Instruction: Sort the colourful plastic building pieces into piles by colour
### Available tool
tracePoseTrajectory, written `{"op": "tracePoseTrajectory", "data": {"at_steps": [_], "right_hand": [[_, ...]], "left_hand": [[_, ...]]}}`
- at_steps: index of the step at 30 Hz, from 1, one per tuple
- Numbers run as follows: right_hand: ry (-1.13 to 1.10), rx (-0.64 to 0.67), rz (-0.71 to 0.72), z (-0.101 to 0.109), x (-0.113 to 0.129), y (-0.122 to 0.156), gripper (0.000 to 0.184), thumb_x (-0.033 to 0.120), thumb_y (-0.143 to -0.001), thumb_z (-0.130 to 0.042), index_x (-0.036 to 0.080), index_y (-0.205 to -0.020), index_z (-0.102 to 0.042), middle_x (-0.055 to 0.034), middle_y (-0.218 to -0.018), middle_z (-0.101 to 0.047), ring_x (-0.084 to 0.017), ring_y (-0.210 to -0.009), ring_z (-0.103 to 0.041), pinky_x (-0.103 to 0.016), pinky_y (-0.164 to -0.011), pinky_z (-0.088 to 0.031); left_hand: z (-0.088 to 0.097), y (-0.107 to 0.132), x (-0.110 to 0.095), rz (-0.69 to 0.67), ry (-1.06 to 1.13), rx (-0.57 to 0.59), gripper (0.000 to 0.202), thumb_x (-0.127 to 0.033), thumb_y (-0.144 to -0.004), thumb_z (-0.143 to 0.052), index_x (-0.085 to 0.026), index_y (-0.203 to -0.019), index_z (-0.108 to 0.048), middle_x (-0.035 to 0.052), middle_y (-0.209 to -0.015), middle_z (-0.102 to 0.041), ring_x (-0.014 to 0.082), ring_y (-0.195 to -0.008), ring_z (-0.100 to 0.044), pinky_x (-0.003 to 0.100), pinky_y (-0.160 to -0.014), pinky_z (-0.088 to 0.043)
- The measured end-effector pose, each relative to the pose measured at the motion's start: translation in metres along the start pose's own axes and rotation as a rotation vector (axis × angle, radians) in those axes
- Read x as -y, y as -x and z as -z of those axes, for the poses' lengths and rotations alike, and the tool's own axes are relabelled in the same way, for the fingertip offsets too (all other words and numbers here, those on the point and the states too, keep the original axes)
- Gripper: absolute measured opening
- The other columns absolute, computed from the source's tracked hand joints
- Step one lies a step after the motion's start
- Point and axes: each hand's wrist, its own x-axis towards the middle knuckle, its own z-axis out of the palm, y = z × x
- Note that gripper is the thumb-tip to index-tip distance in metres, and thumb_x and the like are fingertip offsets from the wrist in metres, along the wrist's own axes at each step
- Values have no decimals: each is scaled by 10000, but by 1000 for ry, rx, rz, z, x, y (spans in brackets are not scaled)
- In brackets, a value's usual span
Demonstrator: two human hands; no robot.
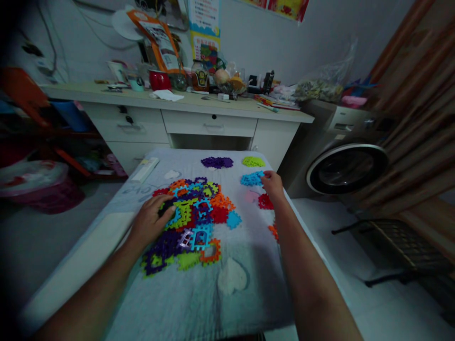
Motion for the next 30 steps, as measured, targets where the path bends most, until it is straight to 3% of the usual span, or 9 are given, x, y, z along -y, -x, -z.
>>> {"op": "tracePoseTrajectory", "data": {"at_steps": [2, 5, 6, 8, 12, 15, 24, 30], "right_hand": [[79, 219, 104, 0, 7, 25, 260, 221, -815, -556, 160, -1060, -622, -39, -860, -650, -119, -679, -611, -209, -570, -487], [306, 653, 302, 0, 17, 62, 220, 258, -792, -630, 179, -998, -643, -23, -862, -653, -127, -713, -599, -233, -638, -473], [390, 757, 374, -1, 19, 74, 223, 265, -771, -662, 183, -977, -646, -24, -890, -655, -134, -741, -598, -242, -664, -467], [538, 842, 470, -4, 22, 92, 277, 295, -731, -714, 185, -974, -642, -39, -958, -650, -153, -795, -595, -255, -699, -450], [701, 764, 464, -13, 25, 111, 475, 362, -667, -778, 171, -1063, -598, -79, -1035, -629, -187, -859, -591, -261, -708, -425], [729, 743, 448, -16, 27, 115, 523, 356, -656, -784, 159, -1093, -577, -93, -1064, -627, -196, -883, -591, -260, -719, -422], [707, 802, 482, 1, 34, 113, 281, 215, -723, -621, 180, -998, -665, -81, -1010, -690, -204, -868, -622, -258, -697, -416], [804, 639, 467, 11, 39, 96, 187, 106, -748, -513, 165, -809, -681, -69, -831, -704, -174, -729, -604, -250, -617, -361]], "left_hand": [[0, 0, 0, 0, 0, 4, 385, -477, -894, -478, -192, -1119, -606, 99, -1175, -645, 270, -1138, -571, 448, -1008, -436], [-1, 0, 1, 4, -6, 6, 384, -469, -893, -477, -189, -1121, -606, 103, -1178, -643, 271, -1142, -570, 443, -1005, -436], [-1, 0, 1, 5, -9, 5, 382, -468, -891, -479, -191, -1121, -606, 102, -1179, -642, 271, -1140, -570, 441, -1006, -434], [0, 1, 1, 9, -15, 5, 378, -470, -888, -481, -201, -1122, -606, 96, -1183, -641, 269, -1140, -569, 440, -1009, -430], [1, 0, -1, 12, -15, 11, 388, -479, -888, -474, -202, -1126, -606, 96, -1183, -640, 270, -1145, -566, 441, -1008, -431], [1, 0, -1, 11, -17, 15, 393, -471, -890, -477, -185, -1124, -609, 105, -1179, -642, 270, -1147, -565, 440, -1012, -428], [-1, 0, 2, 5, -14, 19, 364, -459, -892, -483, -206, -1125, -601, 94, -1172, -643, 267, -1149, -567, 444, -1016, -425], [0, 0, -1, 13, -8, 14, 370, -472, -886, -477, -210, -1112, -607, 92, -1164, -647, 272, -1132, -573, 449, -1004, -434]]}}
